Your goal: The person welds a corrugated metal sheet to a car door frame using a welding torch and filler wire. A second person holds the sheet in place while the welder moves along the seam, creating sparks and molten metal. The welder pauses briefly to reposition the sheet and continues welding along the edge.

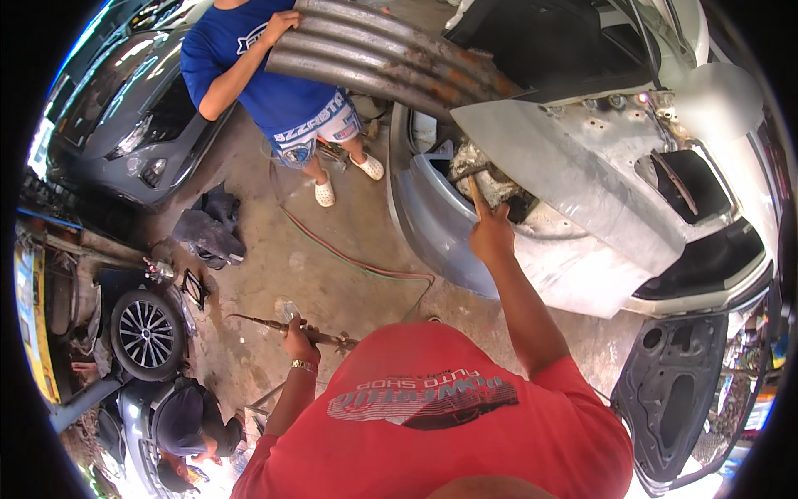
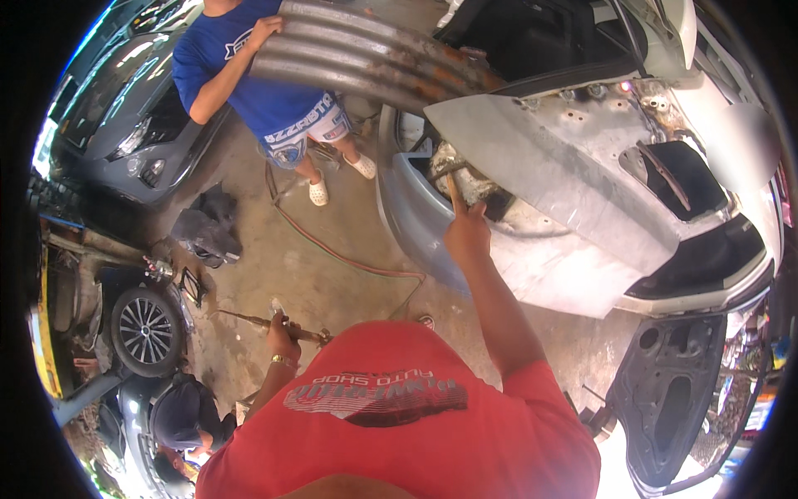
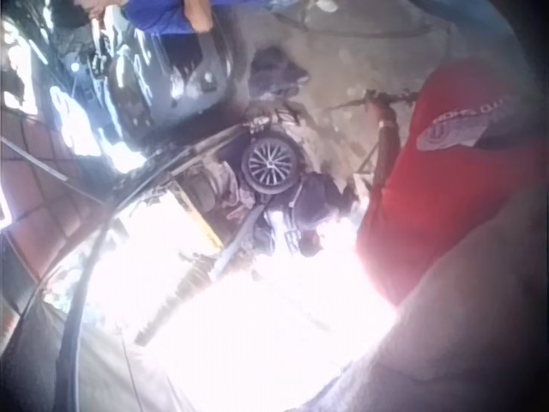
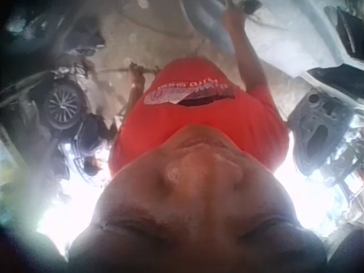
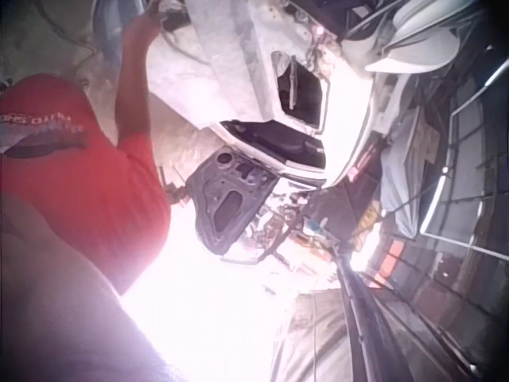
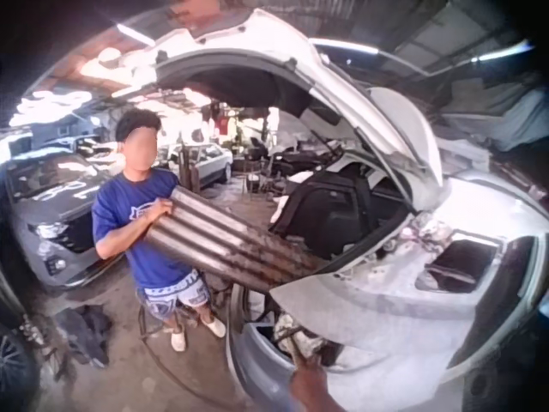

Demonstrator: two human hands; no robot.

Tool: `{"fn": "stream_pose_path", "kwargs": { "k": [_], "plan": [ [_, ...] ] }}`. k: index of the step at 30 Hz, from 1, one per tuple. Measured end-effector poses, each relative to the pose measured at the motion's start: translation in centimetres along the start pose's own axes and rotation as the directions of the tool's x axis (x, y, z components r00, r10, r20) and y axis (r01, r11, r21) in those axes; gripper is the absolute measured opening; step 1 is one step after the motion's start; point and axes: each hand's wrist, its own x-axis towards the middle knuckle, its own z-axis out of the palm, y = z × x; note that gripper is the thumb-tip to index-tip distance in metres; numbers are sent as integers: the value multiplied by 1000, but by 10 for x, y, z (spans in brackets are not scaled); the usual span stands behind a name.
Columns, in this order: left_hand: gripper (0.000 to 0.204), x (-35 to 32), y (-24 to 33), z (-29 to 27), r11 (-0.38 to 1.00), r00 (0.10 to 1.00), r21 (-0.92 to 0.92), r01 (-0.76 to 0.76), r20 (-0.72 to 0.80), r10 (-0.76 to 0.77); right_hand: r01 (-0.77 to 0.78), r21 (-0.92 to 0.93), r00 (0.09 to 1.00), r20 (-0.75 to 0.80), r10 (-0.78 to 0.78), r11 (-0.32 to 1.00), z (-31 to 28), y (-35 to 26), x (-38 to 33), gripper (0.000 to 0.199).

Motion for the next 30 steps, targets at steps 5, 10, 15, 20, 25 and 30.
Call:
{"fn": "stream_pose_path", "kwargs": {
  "k": [5, 10, 15, 20, 25, 30],
  "plan": [
    [25, 5, 13, -15, 1000, 999, 2, 17, 46, -18, -7, -80, 999, -35, 4, 997, 11, -6, -2, 74],
    [24, 10, 13, -33, 998, 997, -44, 39, 66, -36, -81, -151, 997, -11, 81, 985, 5, -25, -4, 75],
    [20, 0, 16, -34, 1000, 995, -23, 19, 103, -16, -137, -298, 983, -160, 92, 945, 20, -18, 2, 87],
    [15, -9, 26, -14, 1000, 988, -22, -20, 152, 23, 272, -134, 893, -333, -302, 953, -2, -26, -58, 79],
    [29, -58, 66, 22, 996, 990, -85, -2, 143, 14, 209, 598, 523, 601, -605, 774, 48, -90, -107, 66],
    [33, -137, 103, 51, 974, 945, -225, -12, 316, 85, 121, 710, 180, 672, -719, 694, 73, -132, -153, 67]
  ]
}}
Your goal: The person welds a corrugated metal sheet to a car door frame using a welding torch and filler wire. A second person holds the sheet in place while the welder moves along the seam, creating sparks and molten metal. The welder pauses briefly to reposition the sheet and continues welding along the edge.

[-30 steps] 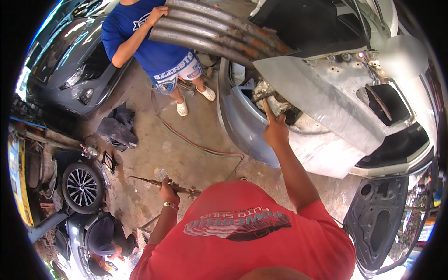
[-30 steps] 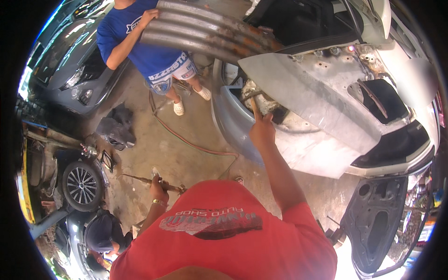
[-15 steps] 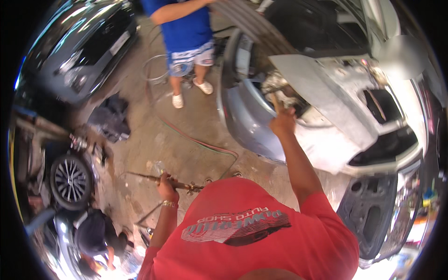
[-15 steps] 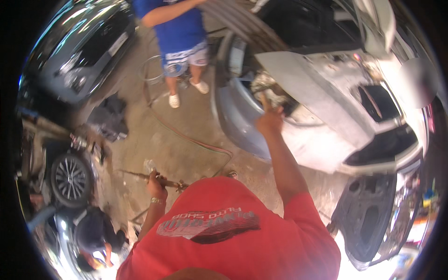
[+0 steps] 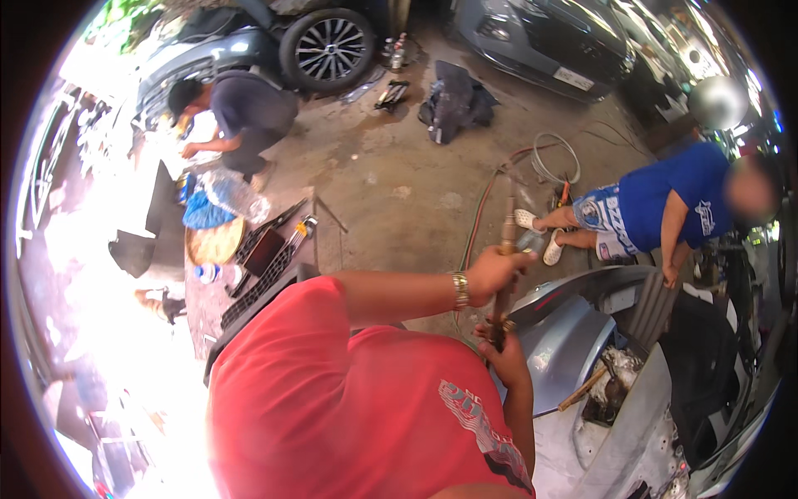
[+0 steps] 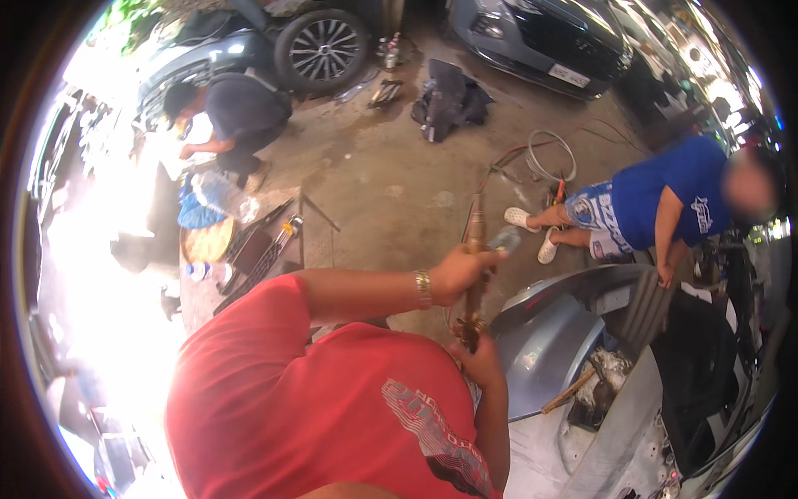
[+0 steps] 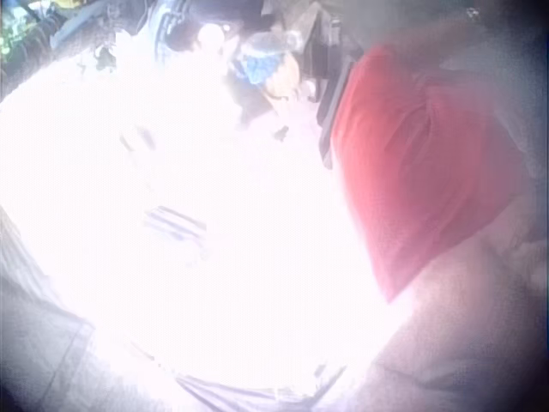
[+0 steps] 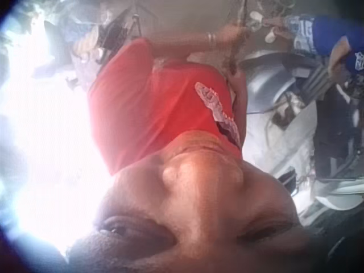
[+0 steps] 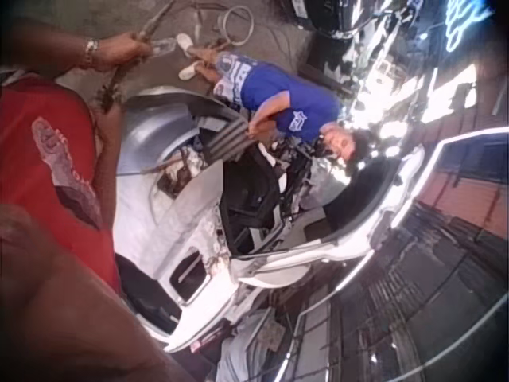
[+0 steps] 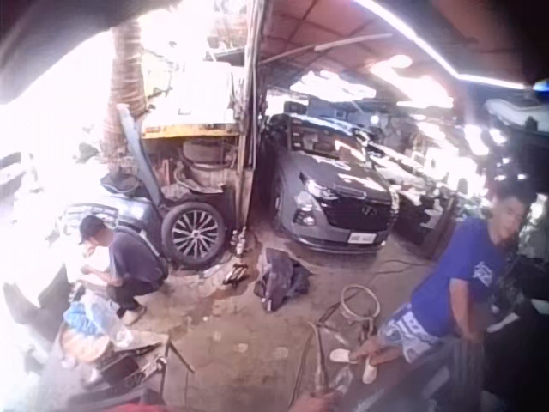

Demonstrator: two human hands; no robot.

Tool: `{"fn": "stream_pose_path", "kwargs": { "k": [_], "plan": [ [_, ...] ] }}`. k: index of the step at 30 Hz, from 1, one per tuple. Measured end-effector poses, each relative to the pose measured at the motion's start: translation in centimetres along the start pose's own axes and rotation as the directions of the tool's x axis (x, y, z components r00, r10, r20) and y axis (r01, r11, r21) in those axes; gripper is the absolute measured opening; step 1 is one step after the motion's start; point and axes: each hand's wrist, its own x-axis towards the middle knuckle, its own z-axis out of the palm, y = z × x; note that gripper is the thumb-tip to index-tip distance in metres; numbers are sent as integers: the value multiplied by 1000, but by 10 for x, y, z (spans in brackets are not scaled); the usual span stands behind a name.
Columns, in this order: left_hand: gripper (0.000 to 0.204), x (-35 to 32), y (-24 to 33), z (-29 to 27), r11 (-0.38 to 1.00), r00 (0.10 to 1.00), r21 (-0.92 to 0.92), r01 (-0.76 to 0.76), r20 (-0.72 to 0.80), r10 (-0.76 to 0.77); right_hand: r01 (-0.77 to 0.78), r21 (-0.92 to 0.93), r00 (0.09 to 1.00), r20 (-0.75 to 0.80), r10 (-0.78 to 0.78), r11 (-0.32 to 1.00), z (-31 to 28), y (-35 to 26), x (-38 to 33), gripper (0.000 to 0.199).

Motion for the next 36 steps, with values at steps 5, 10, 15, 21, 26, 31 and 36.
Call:
{"fn": "stream_pose_path", "kwargs": {
  "k": [5, 10, 15, 21, 26, 31, 36],
  "plan": [
    [35, -55, -5, 62, 998, 978, -39, -40, 202, 47, 78, 334, 972, 182, -146, 939, -41, -21, -54, 75],
    [36, -106, -41, 107, 998, 950, -29, 62, 309, -50, 131, 458, 946, 207, -249, 879, -39, -22, -118, 77],
    [39, -129, -96, 123, 983, 941, 182, -14, 335, -48, 98, 519, 982, 88, -168, 849, -29, 31, -175, 66],
    [46, -146, -154, 85, 881, 955, 453, -138, 297, -3, 88, 555, 993, -111, -32, 827, -20, 60, -236, 50],
    [32, -175, -139, 37, 745, 981, 662, -82, 187, -59, 206, 612, 953, -301, -15, 764, -1, 66, -269, 42],
    [50, -184, -143, -49, 774, 970, 586, -239, 185, 159, 197, 706, 979, -183, -93, 680, -15, 56, -264, 38],
    [58, -148, -116, 4, 752, 948, 597, -279, 298, 116, 587, 591, 749, -656, -93, 553, -30, 9, -331, 28]
  ]
}}
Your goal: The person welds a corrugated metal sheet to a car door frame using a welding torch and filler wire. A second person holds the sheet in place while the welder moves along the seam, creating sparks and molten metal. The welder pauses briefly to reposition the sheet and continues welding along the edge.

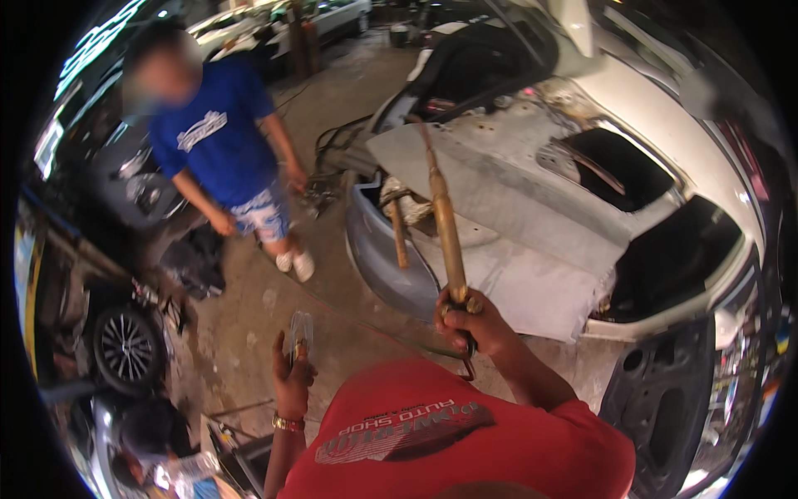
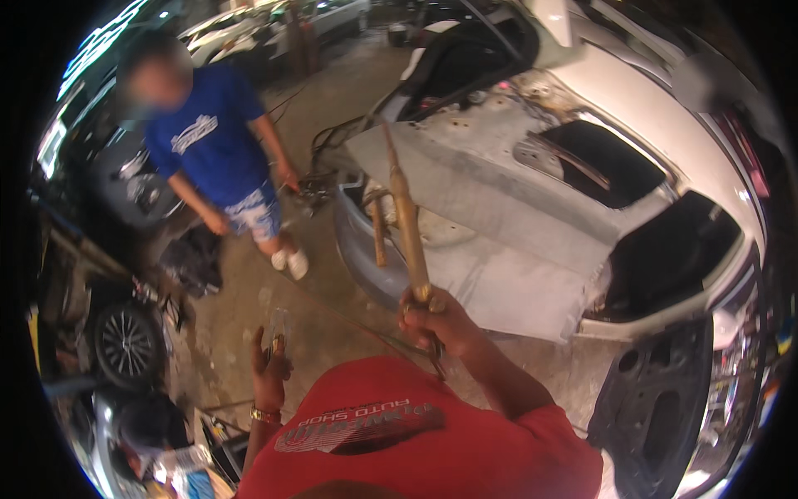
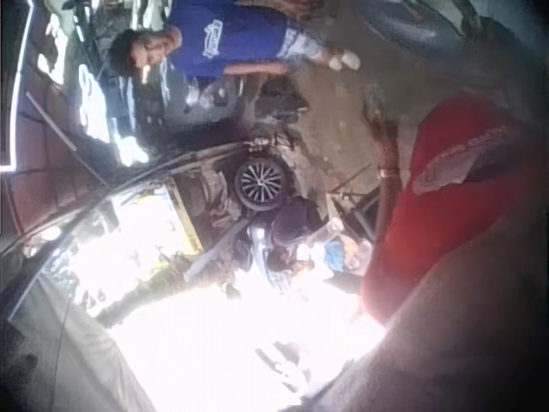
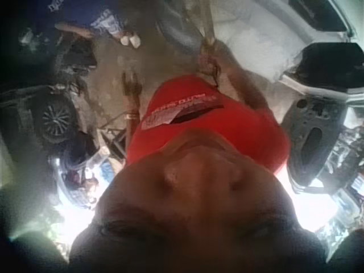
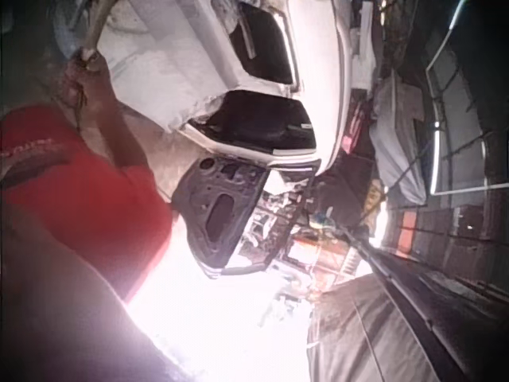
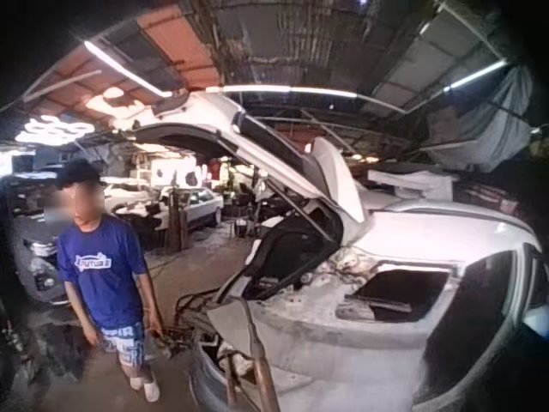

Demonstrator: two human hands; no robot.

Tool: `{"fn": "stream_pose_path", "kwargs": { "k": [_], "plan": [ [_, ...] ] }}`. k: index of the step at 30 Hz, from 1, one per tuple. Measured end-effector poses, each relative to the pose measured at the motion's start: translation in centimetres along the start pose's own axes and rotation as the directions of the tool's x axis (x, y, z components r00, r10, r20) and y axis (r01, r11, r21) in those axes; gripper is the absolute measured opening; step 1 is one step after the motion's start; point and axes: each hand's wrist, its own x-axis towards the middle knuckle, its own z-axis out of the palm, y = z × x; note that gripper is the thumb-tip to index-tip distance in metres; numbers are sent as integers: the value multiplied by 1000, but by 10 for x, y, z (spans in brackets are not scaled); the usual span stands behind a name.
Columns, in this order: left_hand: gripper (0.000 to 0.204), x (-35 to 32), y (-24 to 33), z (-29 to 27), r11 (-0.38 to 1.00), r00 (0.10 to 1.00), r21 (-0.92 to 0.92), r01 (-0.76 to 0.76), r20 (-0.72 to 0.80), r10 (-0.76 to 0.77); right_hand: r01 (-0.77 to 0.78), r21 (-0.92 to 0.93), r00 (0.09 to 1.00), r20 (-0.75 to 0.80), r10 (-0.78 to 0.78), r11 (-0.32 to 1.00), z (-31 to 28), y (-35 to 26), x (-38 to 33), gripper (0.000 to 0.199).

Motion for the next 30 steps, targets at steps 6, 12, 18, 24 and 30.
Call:
{"fn": "stream_pose_path", "kwargs": {
  "k": [6, 12, 18, 24, 30],
  "plan": [
    [54, 21, 6, -15, 1000, 993, 8, 15, 119, -16, 398, -129, 867, -270, -419, 908, -15, -27, -6, 28],
    [50, 17, 17, -36, 999, 990, 47, -3, 141, -4, 511, -40, 794, -362, -489, 859, -31, -13, 40, 21],
    [50, 14, 16, -52, 996, 985, 85, 23, 170, -38, 549, -12, 780, -352, -518, 835, -35, 4, 66, 19],
    [51, 9, 12, -67, 998, 993, 50, 42, 107, -47, 484, 92, 866, -189, -462, 870, -11, 7, 57, 32],
    [54, 9, 20, -61, 998, 993, 58, 27, 113, -33, 162, 63, 980, 109, -169, 985, 40, 31, 46, 41]
  ]
}}
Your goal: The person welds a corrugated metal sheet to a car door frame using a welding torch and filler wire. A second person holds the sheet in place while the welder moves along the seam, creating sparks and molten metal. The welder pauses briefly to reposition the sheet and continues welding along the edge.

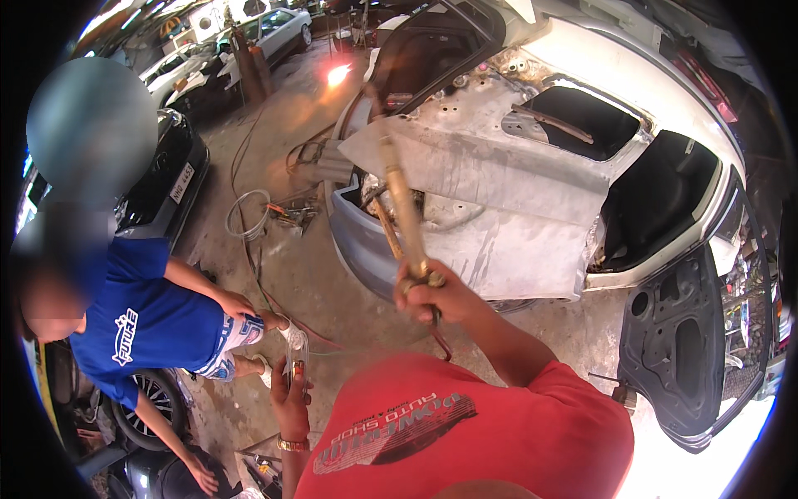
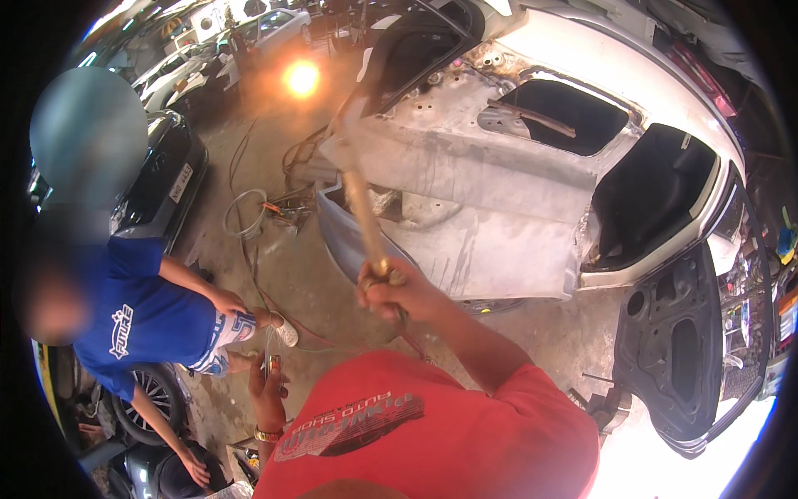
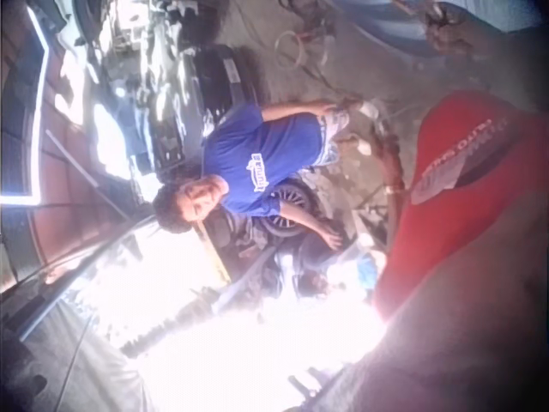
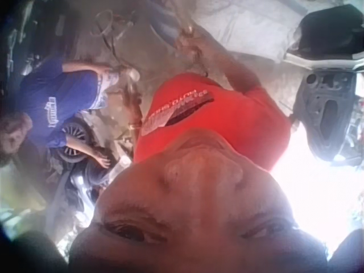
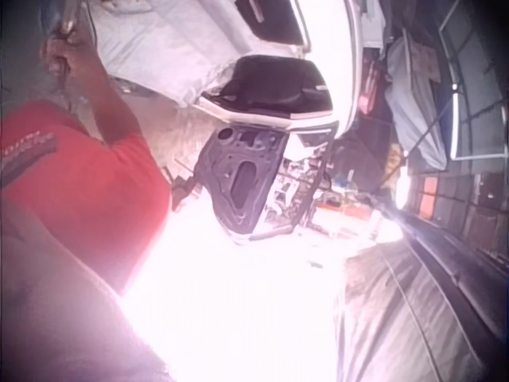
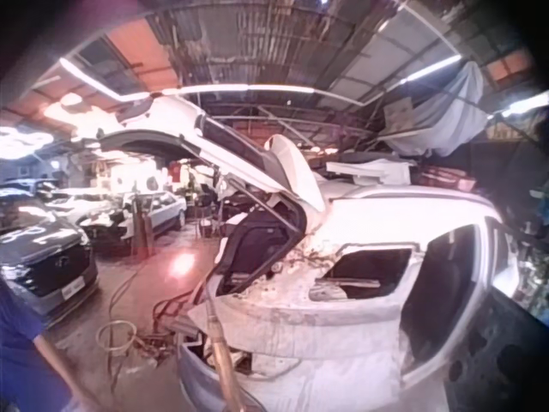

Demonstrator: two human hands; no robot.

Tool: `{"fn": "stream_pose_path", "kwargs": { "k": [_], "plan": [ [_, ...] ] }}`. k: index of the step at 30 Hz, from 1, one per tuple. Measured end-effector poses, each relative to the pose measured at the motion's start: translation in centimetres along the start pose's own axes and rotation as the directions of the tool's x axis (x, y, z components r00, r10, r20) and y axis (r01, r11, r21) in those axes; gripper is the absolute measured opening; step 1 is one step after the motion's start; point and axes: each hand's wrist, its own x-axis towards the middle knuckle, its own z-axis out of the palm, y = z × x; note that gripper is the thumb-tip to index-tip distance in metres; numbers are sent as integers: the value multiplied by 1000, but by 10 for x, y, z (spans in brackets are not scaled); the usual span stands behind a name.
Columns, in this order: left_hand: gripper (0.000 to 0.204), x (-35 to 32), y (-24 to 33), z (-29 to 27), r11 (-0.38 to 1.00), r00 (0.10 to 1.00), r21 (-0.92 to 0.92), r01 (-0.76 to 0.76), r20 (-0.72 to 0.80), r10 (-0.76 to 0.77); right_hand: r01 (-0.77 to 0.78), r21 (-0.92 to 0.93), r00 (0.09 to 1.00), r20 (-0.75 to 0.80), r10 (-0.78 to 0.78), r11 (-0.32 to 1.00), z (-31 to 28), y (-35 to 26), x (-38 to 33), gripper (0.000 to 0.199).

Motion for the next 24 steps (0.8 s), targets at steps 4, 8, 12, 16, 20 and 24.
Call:
{"fn": "stream_pose_path", "kwargs": {
  "k": [4, 8, 12, 16, 20, 24],
  "plan": [
    [53, 2, 0, 1, 1000, 1000, -1, -5, 15, 5, -86, -57, 994, 59, 90, 995, 8, 25, 1, 34],
    [48, 2, 7, 1, 991, 996, 110, -69, 56, 63, -164, -168, 984, -99, 149, 972, 4, 39, -9, 34],
    [45, -9, 17, 1, 984, 996, 150, -94, 19, 92, -264, -146, 963, -88, 253, 953, -1, 42, -20, 32],
    [43, -2, 25, 17, 991, 992, 55, -125, 17, 124, -376, -196, 925, -139, 354, 906, -25, 44, -43, 48],
    [34, -7, 39, 11, 996, 999, 71, -48, -22, 50, -256, -194, 967, -65, 248, 947, -13, 50, -38, 90],
    [30, -11, 31, 8, 987, 998, -161, -9, -60, -1, -250, -168, 968, -56, 244, 954, -17, 59, -44, 91]
  ]
}}
